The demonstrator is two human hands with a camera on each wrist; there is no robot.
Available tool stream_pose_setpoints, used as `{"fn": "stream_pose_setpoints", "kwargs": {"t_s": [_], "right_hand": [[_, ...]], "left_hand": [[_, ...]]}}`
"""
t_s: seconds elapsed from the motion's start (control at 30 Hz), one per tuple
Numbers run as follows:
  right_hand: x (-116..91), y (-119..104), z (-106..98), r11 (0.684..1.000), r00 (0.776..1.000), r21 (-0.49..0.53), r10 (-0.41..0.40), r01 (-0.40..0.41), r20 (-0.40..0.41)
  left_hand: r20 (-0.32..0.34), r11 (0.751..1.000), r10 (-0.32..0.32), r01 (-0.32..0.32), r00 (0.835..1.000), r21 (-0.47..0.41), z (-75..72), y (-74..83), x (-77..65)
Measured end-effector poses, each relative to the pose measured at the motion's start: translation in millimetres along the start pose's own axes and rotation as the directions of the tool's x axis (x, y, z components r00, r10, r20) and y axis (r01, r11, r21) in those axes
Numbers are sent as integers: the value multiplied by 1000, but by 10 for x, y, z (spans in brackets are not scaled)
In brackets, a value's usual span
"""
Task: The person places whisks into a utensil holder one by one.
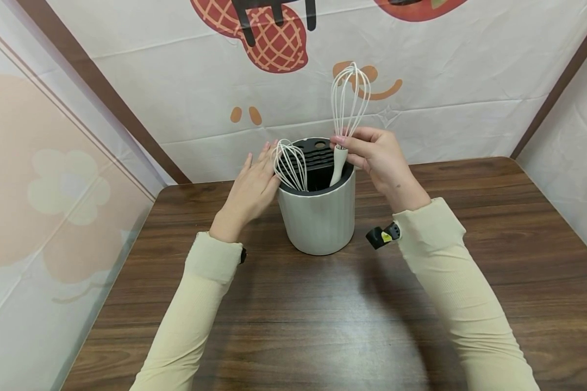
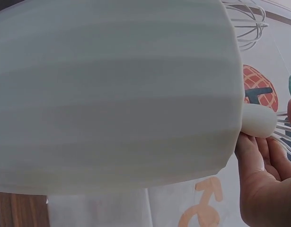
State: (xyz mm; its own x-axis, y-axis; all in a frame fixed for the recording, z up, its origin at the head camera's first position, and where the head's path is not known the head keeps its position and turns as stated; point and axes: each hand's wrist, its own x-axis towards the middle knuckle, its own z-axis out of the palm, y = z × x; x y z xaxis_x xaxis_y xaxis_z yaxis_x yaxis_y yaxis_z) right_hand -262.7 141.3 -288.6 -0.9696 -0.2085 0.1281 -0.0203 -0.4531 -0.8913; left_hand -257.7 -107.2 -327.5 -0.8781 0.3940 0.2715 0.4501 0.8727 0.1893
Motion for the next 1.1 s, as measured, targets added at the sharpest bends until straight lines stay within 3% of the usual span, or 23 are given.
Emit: {"fn": "stream_pose_setpoints", "kwargs": {"t_s": [1.1], "right_hand": [[-24, 16, -23, 1000, 1000, 12, 27, -27, -1]], "left_hand": [[5, 1000, -1, 1, 1000, 12, 2, 14, -14]]}}
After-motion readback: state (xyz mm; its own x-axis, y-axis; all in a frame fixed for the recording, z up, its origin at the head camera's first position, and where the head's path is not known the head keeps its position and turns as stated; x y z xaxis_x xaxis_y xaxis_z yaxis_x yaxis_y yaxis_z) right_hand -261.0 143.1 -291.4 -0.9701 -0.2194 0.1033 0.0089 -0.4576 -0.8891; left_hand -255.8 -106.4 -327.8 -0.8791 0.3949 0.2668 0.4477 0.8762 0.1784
